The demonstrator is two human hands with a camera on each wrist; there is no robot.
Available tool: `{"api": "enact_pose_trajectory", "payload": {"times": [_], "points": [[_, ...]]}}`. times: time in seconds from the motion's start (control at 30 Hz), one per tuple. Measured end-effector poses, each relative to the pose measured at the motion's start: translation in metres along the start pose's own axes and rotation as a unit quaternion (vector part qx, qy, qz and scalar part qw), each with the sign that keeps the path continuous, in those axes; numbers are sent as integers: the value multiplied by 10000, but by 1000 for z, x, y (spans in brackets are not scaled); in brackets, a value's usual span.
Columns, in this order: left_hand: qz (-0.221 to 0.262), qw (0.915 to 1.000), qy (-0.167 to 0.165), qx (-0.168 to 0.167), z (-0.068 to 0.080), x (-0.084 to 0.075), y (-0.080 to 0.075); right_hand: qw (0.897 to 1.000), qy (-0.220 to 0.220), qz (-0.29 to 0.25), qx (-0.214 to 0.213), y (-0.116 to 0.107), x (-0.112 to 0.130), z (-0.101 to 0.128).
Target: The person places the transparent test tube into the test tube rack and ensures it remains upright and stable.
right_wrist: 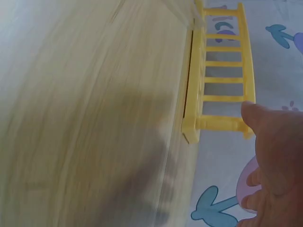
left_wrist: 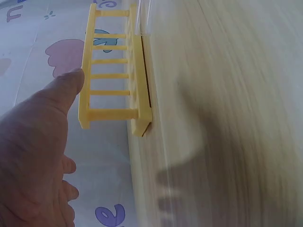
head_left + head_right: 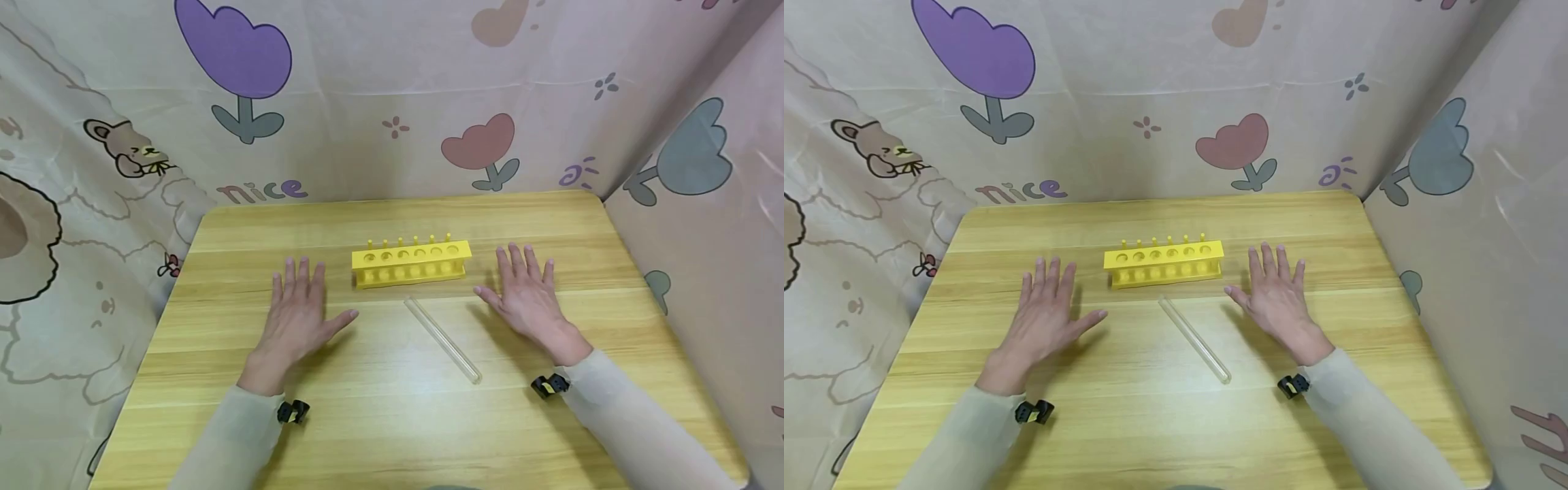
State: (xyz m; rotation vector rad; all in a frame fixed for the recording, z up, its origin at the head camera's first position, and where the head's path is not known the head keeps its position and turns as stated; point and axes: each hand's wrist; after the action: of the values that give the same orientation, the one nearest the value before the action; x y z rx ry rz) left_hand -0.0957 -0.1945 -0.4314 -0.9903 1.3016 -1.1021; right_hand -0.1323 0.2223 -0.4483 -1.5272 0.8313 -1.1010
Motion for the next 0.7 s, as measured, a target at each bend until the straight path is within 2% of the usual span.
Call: {"api": "enact_pose_trajectory", "payload": {"times": [0.13,0.4,0.5,0.7], "points": [[24,9999,54,101,-4,-5,0,9999,-25,-81,-150,3,8,-3],[109,9997,152,132,-17,-19,0,9950,-409,8,-910,11,30,-1],[115,9995,248,128,-24,-24,0,9944,-557,9,-893,13,40,2],[98,9992,335,170,-36,-33,1,9964,-654,-83,-529,18,58,7]]}}
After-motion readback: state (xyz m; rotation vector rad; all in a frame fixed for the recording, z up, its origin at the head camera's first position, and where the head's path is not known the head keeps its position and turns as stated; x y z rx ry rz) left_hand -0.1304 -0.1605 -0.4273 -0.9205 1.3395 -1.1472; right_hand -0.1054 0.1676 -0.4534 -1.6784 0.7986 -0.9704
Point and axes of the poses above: each hand's wrist, its own z-axis away from the middle knuckle, its own y-axis out of the palm, x = y × z, and after that the axes turned 8 degrees about -y, right-handed
